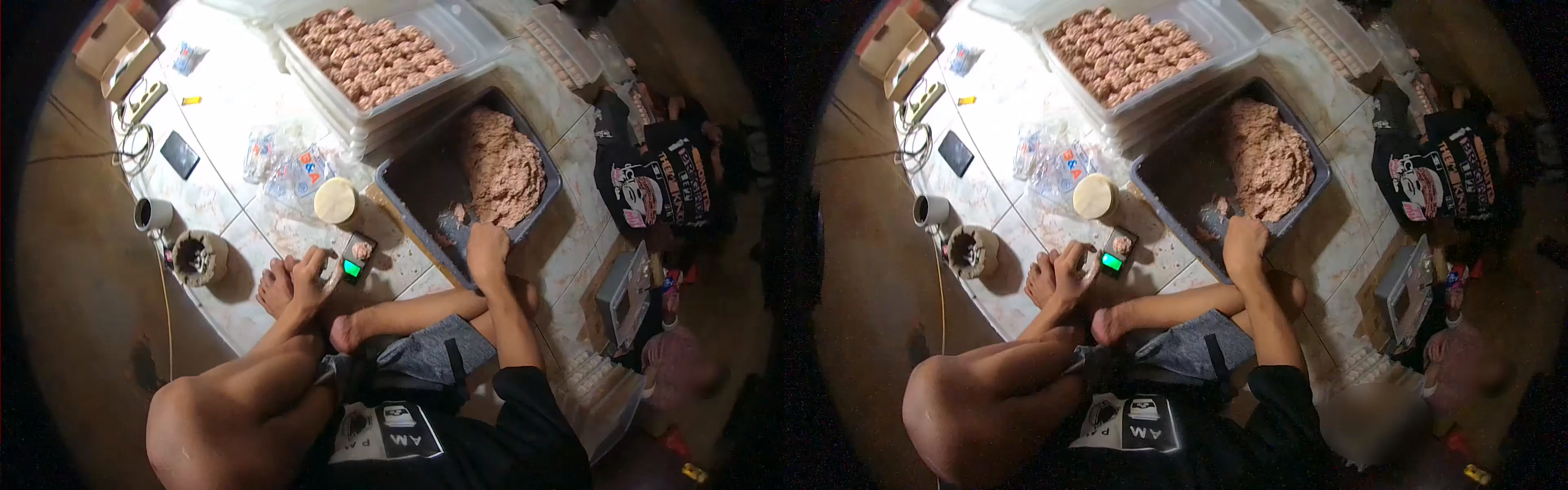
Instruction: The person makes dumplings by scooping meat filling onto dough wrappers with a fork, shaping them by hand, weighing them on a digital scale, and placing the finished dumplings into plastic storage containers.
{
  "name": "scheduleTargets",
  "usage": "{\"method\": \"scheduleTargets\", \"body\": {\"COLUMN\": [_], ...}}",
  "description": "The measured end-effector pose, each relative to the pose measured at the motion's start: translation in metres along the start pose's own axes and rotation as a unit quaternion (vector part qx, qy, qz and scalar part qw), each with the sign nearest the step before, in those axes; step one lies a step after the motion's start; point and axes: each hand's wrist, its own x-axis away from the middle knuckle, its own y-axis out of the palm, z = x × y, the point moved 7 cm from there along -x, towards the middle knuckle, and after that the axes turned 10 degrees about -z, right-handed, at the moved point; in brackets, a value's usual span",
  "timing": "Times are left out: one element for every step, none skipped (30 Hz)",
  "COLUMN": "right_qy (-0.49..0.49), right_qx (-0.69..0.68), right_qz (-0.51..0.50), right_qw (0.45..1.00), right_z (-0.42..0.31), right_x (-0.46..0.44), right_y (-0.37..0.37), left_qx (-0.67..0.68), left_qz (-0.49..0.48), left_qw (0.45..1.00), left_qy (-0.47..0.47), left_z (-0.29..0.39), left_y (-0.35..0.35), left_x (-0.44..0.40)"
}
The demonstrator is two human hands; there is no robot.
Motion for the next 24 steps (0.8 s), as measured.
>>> {"method": "scheduleTargets", "body": {"right_qy": [0.004,0.006,0.012,0.017,0.022,0.027,0.023,0.019,0.015,0.021,0.027,0.031,0.031,0.030,0.028,0.022,0.016,0.010,0.018,0.028,0.038,0.034,0.032,0.030], "right_qx": [-0.003,-0.006,0.002,0.010,0.018,0.023,0.011,-0.002,-0.013,-0.009,-0.005,-0.002,-0.002,-0.001,0.001,0.014,0.028,0.042,0.044,0.046,0.047,0.052,0.057,0.064], "right_qz": [0.007,0.016,0.016,0.015,0.014,0.008,0.010,0.013,0.015,0.014,0.012,0.007,0.008,0.007,0.006,0.008,0.009,0.010,0.013,0.016,0.019,0.014,0.008,-0.001], "right_qw": [1.000,1.000,1.000,1.000,0.999,0.999,1.000,1.000,1.000,1.000,1.000,0.999,0.999,1.000,1.000,1.000,0.999,0.999,0.999,0.998,0.998,0.998,0.998,0.998], "right_z": [-0.001,-0.003,-0.004,-0.006,-0.006,-0.005,-0.005,-0.004,-0.003,-0.002,-0.003,-0.003,-0.003,-0.003,-0.002,-0.003,-0.003,-0.004,-0.003,-0.003,-0.002,-0.004,-0.005,-0.006], "right_x": [0.000,0.000,-0.001,-0.001,-0.001,-0.002,-0.002,-0.001,-0.001,-0.001,0.000,0.001,0.001,-0.001,-0.002,-0.003,-0.004,-0.004,-0.005,-0.006,-0.007,-0.007,-0.006,-0.004], "right_y": [0.000,-0.001,-0.002,-0.002,-0.001,0.001,0.001,0.001,0.000,-0.002,-0.003,-0.004,-0.002,0.002,0.006,0.008,0.011,0.013,0.015,0.016,0.012,0.011,0.010,0.010], "left_qx": [-0.021,-0.045,-0.070,-0.096,-0.122,-0.149,-0.174,-0.198,-0.221,-0.243,-0.264,-0.286,-0.307,-0.317,-0.325,-0.331,-0.291,-0.251,-0.210,-0.197,-0.178,-0.159,-0.140,-0.129], "left_qz": [-0.002,-0.008,-0.012,-0.017,-0.024,-0.031,-0.037,-0.042,-0.046,-0.048,-0.049,-0.049,-0.048,-0.033,-0.020,-0.001,0.007,0.016,0.024,0.042,0.045,0.047,0.047,0.062], "left_qw": [1.000,0.999,0.997,0.995,0.992,0.987,0.982,0.976,0.970,0.964,0.956,0.948,0.940,0.938,0.936,0.935,0.946,0.955,0.962,0.969,0.975,0.981,0.986,0.989], "left_qy": [0.003,0.003,-0.004,-0.013,-0.027,-0.043,-0.058,-0.074,-0.087,-0.102,-0.115,-0.129,-0.138,-0.136,-0.133,-0.126,-0.141,-0.156,-0.170,-0.144,-0.124,-0.102,-0.080,-0.049], "left_z": [0.006,0.012,0.018,0.023,0.028,0.033,0.037,0.040,0.044,0.048,0.052,0.055,0.057,0.056,0.050,0.037,0.018,-0.002,-0.014,-0.020,-0.019,-0.018,-0.016,-0.010], "left_y": [-0.004,-0.007,-0.010,-0.013,-0.016,-0.018,-0.020,-0.023,-0.024,-0.027,-0.030,-0.034,-0.037,-0.041,-0.045,-0.048,-0.048,-0.049,-0.051,-0.052,-0.055,-0.057,-0.059,-0.064], "left_x": [-0.001,0.000,0.001,0.002,0.003,0.004,0.006,0.007,0.008,0.009,0.010,0.012,0.013,0.013,0.014,0.017,0.017,0.016,0.015,0.014,0.012,0.011,0.009,0.006]}}
